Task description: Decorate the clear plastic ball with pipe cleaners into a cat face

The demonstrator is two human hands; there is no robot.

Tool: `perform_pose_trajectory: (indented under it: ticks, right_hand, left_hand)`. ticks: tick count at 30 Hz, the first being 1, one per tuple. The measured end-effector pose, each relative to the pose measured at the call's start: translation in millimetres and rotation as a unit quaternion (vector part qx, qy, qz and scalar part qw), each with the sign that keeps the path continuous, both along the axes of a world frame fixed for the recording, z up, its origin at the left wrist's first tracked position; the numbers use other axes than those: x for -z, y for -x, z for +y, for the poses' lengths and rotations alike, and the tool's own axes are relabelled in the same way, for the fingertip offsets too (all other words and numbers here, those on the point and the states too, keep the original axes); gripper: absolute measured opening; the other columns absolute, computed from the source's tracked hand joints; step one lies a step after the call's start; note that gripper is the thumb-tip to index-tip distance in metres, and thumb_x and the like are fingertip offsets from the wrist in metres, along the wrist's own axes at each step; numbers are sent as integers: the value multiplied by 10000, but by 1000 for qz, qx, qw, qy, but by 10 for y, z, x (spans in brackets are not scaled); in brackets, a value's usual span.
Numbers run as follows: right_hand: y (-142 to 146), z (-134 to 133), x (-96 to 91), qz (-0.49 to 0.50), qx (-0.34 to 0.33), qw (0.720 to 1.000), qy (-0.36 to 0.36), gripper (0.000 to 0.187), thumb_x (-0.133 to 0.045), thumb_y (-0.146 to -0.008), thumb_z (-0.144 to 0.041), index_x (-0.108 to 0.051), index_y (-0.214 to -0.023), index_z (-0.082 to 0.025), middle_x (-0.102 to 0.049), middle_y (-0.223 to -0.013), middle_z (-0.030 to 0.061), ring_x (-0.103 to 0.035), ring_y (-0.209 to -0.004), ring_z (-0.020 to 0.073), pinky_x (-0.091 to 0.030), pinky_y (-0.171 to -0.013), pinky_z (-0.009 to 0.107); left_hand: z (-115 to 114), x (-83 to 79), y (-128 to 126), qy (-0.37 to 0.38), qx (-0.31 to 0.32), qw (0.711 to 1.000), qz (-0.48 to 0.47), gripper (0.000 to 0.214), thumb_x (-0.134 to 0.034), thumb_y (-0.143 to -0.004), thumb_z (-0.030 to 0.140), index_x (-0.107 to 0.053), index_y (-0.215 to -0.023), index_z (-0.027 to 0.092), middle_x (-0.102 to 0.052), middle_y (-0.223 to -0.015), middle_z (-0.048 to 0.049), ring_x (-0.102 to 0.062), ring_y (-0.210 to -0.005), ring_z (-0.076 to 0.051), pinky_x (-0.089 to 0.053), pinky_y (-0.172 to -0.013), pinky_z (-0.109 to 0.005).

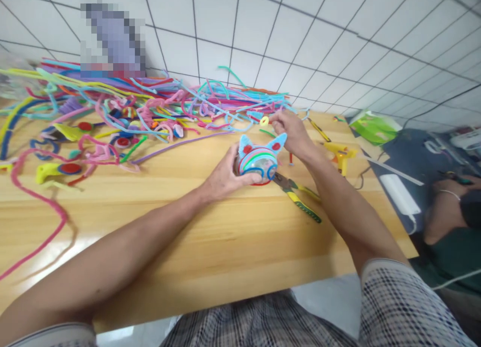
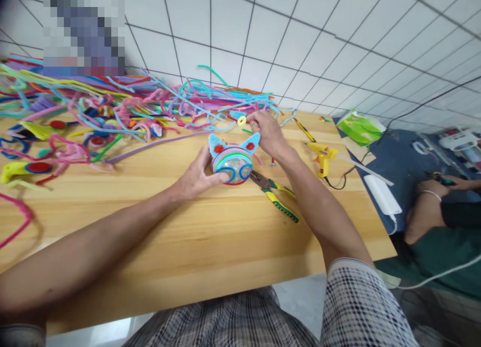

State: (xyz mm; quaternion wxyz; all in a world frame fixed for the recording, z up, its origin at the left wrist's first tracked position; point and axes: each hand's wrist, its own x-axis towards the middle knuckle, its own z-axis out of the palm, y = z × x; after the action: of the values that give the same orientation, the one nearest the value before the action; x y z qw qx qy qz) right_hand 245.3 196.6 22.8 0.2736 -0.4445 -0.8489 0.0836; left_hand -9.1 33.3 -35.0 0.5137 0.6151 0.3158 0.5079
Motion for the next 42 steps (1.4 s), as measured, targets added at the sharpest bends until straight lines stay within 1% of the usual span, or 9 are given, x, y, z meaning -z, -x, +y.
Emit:
perform_pose_trajectory:
  ticks: [4, 6, 8, 10, 13, 17, 21, 31, 42]
  right_hand:
    - [-262, -190, -229, 48, 88, 993, -63, 215, -576, -1158, -349, -780, -1135, -282, -821, -1206, 127, -748, -1222, 337, -615, -1161, 517]
    - [-320, -398, -374, 71, 120, 985, -105, 267, -538, -1190, -376, -783, -1189, -271, -802, -1245, 152, -741, -1264, 356, -613, -1181, 549]
    - [-307, -683, -486, 79, 135, 977, -145, 307, -507, -1214, -384, -786, -1251, -261, -783, -1274, 170, -741, -1295, 373, -613, -1187, 575]
    - [-227, -1010, -525, 74, 128, 972, -183, 319, -493, -1228, -364, -792, -1280, -264, -779, -1245, 169, -760, -1271, 377, -627, -1163, 577]
    - [-42, -1473, -433, 49, 93, 961, -256, 266, -555, -1215, -314, -811, -1285, -292, -796, -1155, 150, -798, -1173, 361, -662, -1078, 546]
    - [174, -1875, -206, -13, 61, 939, -339, 236, -645, -1160, -240, -826, -1267, -347, -846, -1069, 110, -824, -1029, 318, -691, -918, 484]
    - [274, -2012, -79, -10, 20, 934, -357, 275, -659, -1121, -152, -803, -1253, -346, -868, -1046, 86, -825, -953, 294, -672, -849, 466]
    - [249, -1998, 24, 58, -27, 955, -289, 269, -595, -1144, -113, -742, -1271, -300, -849, -1035, 77, -818, -960, 287, -645, -840, 445]
    - [184, -2041, 127, 36, -45, 980, -189, 274, -665, -1117, -148, -827, -1258, -319, -890, -1102, 83, -836, -1013, 296, -671, -945, 486]
  left_hand:
    - [78, 100, 76, -23, -91, 995, 15, 1061, -868, -905, 923, -525, -1654, 253, -606, -1801, -220, -586, -1698, -436, -480, -1407, -642]
    - [92, 74, 112, -54, -185, 980, 42, 1012, -847, -909, 928, -570, -1616, 260, -634, -1753, -204, -583, -1671, -427, -455, -1406, -645]
    - [49, -48, 133, -96, -296, 949, 57, 822, -869, -917, 878, -682, -1429, 263, -753, -1510, -148, -681, -1465, -371, -527, -1301, -576]
    - [-72, -248, 118, -122, -342, 930, 52, 596, -885, -947, 810, -737, -1132, 264, -775, -1122, -64, -707, -1088, -275, -589, -1035, -448]
    - [-352, -558, 12, -59, -178, 982, 25, 616, -795, -1044, 807, -711, -837, 233, -588, -715, 20, -520, -691, -164, -461, -695, -330]
    - [-597, -735, -171, 66, -44, 996, -40, 769, -789, -953, 958, -782, -833, 198, -660, -721, -15, -545, -636, -145, -456, -613, -299]
    - [-565, -683, -240, 129, -40, 989, -67, 763, -843, -912, 919, -742, -717, 188, -641, -649, -21, -523, -565, -122, -423, -562, -285]
    - [-541, -603, -279, 154, -1, 987, -53, 350, -847, -895, 499, -742, -748, 200, -643, -647, 4, -548, -572, -115, -467, -571, -255]
    - [-551, -468, -288, 154, -31, 987, -27, 267, -764, -870, 431, -714, -735, 205, -603, -634, 13, -546, -582, -124, -455, -580, -257]
